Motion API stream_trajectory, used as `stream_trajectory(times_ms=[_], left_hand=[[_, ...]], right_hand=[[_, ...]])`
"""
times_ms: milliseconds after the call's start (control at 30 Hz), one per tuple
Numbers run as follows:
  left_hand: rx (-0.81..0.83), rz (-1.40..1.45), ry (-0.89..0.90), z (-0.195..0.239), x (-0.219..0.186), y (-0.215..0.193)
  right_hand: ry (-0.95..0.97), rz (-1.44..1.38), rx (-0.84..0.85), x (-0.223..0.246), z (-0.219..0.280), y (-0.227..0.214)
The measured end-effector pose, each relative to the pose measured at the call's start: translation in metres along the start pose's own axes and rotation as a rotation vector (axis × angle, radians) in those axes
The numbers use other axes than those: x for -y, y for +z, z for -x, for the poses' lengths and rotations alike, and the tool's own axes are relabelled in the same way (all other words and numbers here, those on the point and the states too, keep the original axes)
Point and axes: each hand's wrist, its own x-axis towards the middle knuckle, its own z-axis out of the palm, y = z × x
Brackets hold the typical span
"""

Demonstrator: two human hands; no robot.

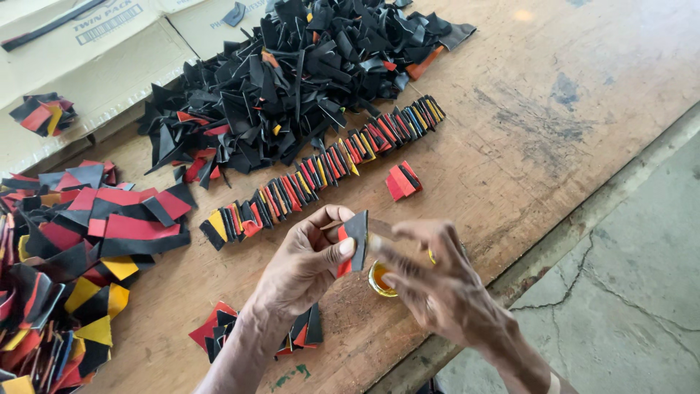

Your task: The person repeatedly picks small colored triangular pieces from a pile, applies a yellow adhesive from a small jar to one edge, and presses the piece onto a growing linear strip of similar pieces on the table. The process continues with consistent hand motions, adding pieces one by one to extend the strip.

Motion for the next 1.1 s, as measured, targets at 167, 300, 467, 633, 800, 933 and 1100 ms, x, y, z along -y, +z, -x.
stream_trajectory(times_ms=[167, 300, 467, 633, 800, 933, 1100], left_hand=[[0.018, -0.022, -0.007, 0.003, 0.005, 0.002], [0.033, 0.002, 0.033, 0.005, 0.006, 0.001], [-0.027, 0.031, 0.092, 0.003, 0.002, 0.0], [-0.011, -0.017, 0.035, 0.006, 0.003, 0.006], [-0.017, -0.25, 0.066, -0.007, 0.005, 0.004], [-0.065, -0.957, 0.519, -0.049, 0.003, -0.009], [0.045, -1.556, 0.866, -0.093, 0.013, -0.029]], right_hand=[[0.063, -0.114, -0.004, 0.0, -0.004, -0.004], [-0.033, -0.106, 0.017, 0.007, -0.011, 0.002], [-0.066, -0.16, 0.096, 0.033, 0.008, -0.011], [-0.003, 0.14, -0.027, 0.004, -0.014, -0.005], [0.204, 0.242, -0.054, -0.038, -0.04, -0.02], [0.273, 0.109, -0.196, -0.051, -0.028, -0.044], [0.345, 0.128, -0.178, -0.071, 0.004, -0.043]])
